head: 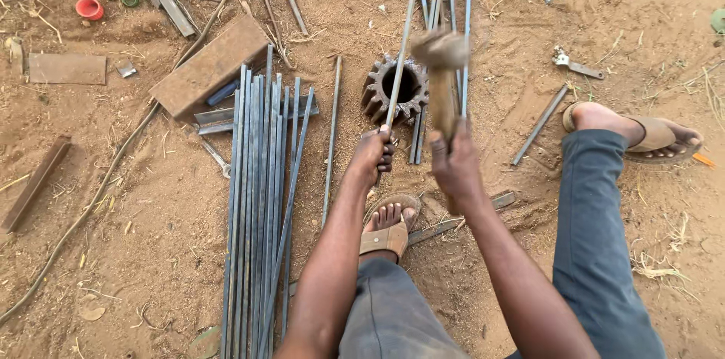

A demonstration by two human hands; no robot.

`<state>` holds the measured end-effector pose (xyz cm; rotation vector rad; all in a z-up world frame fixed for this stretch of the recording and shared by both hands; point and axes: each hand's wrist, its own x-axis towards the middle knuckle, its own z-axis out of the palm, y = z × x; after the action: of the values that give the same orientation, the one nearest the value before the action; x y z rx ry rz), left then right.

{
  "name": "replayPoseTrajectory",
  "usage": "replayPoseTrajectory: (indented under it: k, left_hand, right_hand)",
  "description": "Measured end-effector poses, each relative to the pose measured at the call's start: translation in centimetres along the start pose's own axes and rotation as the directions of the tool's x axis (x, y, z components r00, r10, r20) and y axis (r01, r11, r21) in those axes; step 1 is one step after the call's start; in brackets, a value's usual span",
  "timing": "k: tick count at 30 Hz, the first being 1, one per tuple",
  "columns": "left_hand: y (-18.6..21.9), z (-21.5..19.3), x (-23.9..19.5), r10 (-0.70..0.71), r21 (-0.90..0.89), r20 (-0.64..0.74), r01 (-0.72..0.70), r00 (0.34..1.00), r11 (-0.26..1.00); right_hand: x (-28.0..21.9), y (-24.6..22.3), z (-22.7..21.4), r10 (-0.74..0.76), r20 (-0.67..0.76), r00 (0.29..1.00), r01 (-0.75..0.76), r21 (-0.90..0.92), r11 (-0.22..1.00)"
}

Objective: The person sits on the ground and repeatedly hammers metal rods using a sledgehammer. They hold the rods vertically against a gear-like metal object and strike them with the hammer, occasionally adjusting the rod's position.

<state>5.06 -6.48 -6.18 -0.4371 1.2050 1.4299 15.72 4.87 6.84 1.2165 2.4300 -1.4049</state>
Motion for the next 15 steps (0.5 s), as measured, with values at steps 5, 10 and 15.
replayPoseTrajectory:
  k: [5, 10, 15]
  left_hand:
    - [0.9, 1.1, -0.3, 0.016, 0.093, -0.081, -0.009, 0.997, 0.996]
    - [1.4, 3.0, -1.3, 0.066, -0.227, 0.129, -0.035, 0.99, 0.973]
    - [6.1, 5.9, -4.9, 0.08, -0.177, 0.059, -0.068, 0.995, 0.982]
  right_hand:
    - [-0.5, 1.3, -1.0, 0.186, 0.145, 0.972, -0.208, 0.15, 0.967]
    - [-0.3, 2.2, -1.4, 0.219, 0.034, 0.975, -0.221, 0.202, 0.954]
    - [0.3, 3.1, -1.2, 0.323, 0.078, 0.943, -0.326, 0.03, 0.945]
